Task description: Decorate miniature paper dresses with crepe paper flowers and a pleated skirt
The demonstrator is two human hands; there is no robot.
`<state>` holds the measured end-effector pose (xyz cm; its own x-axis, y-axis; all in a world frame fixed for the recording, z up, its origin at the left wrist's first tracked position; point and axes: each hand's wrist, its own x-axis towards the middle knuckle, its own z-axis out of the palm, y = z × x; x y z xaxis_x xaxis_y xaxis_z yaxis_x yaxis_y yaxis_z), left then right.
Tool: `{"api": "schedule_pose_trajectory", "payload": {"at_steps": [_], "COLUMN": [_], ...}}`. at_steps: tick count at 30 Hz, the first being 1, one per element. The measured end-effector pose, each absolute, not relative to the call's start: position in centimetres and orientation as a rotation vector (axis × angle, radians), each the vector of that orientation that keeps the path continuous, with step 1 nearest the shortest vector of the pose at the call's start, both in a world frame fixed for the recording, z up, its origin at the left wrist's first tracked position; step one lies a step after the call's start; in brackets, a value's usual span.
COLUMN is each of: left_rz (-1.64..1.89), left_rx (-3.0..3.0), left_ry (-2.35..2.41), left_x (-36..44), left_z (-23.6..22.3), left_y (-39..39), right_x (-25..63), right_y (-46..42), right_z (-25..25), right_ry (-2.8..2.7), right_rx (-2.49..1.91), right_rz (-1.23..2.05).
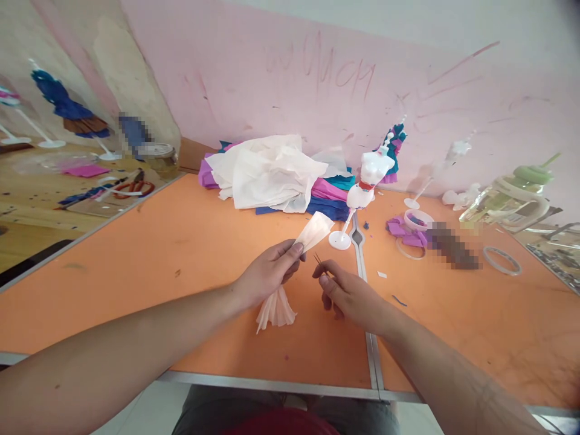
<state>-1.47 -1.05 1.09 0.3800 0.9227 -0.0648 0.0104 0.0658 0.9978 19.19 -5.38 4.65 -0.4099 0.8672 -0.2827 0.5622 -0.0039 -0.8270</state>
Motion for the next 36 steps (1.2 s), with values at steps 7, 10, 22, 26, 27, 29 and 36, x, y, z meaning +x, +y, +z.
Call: {"api": "schedule_pose_trajectory", "payload": {"at_steps": [7,10,22,26,27,29,36], "left_rz": [0.855,0.857,0.865,0.972,0.996,0.998,0.951], "left_rx": [1.427,1.443,1.435,1.372,1.367,1.381,1.388], "left_ry": [1.022,1.038,0.956,0.948,0.948,0.945,0.981], "left_x": [-1.0,-0.7,-0.4,-0.5,-0.5,-0.6,-0.5], "left_z": [1.0,0.8,0.3,0.6,0.7,1.0,1.3], "left_y": [-1.7,-2.0,-2.3,-2.5,-2.5,-2.6,-2.6], "right_x": [18.8,18.6,18.5,18.8,18.9,19.0,19.0], "right_y": [-5.5,-5.5,-5.0,-4.9,-4.8,-4.8,-4.8], "right_z": [4.0,3.9,4.0,4.4,4.5,4.6,4.5], "right_ry": [-1.819,-1.878,-1.948,-1.954,-1.952,-1.943,-1.919], "right_rx": [-1.529,-1.524,-1.487,-1.476,-1.474,-1.464,-1.411], "right_rz": [1.354,1.306,1.192,1.194,1.196,1.198,1.247]}}
